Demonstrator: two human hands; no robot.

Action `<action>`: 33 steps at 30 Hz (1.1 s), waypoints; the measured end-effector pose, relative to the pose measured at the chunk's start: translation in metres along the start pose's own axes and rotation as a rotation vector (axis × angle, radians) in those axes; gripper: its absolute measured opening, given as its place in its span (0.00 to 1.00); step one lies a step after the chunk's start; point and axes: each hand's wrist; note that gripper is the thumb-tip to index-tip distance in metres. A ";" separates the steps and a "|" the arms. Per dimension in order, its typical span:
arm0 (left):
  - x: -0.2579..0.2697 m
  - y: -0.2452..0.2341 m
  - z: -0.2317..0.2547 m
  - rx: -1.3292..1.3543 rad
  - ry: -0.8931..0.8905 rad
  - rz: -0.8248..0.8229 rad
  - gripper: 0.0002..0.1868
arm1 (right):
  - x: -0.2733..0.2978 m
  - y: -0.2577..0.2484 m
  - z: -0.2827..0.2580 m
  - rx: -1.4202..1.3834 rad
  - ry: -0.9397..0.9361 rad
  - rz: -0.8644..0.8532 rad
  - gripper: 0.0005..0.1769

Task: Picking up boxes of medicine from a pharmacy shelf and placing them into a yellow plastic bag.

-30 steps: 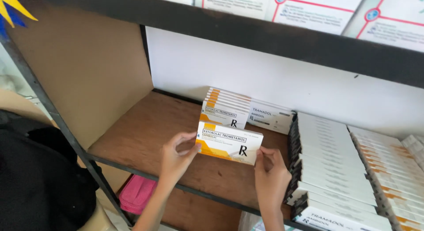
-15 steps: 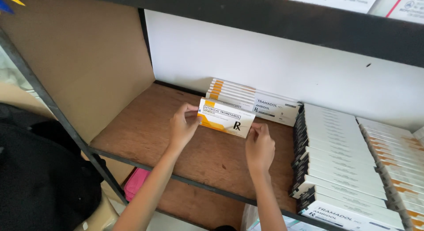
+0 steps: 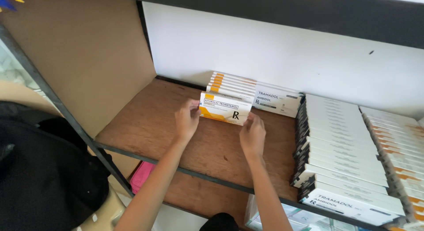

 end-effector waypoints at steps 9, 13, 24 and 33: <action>0.004 0.004 -0.002 -0.067 -0.056 -0.137 0.27 | 0.000 0.005 0.006 -0.101 0.075 -0.069 0.24; 0.003 0.000 0.009 -0.022 -0.109 -0.201 0.29 | -0.001 0.008 0.013 -0.124 0.062 -0.053 0.30; 0.007 0.007 -0.008 -0.082 -0.021 -0.322 0.40 | -0.006 0.026 0.052 -0.211 0.088 -0.158 0.48; 0.008 0.011 -0.013 -0.113 -0.005 -0.389 0.45 | -0.003 -0.004 -0.003 -0.042 0.194 -0.260 0.50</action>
Point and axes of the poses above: each hand's wrist, its own x-axis away from the middle knuckle, its own y-axis out of the palm, z = x × y, and after that the axes turned 6 degrees about -x, right-handed
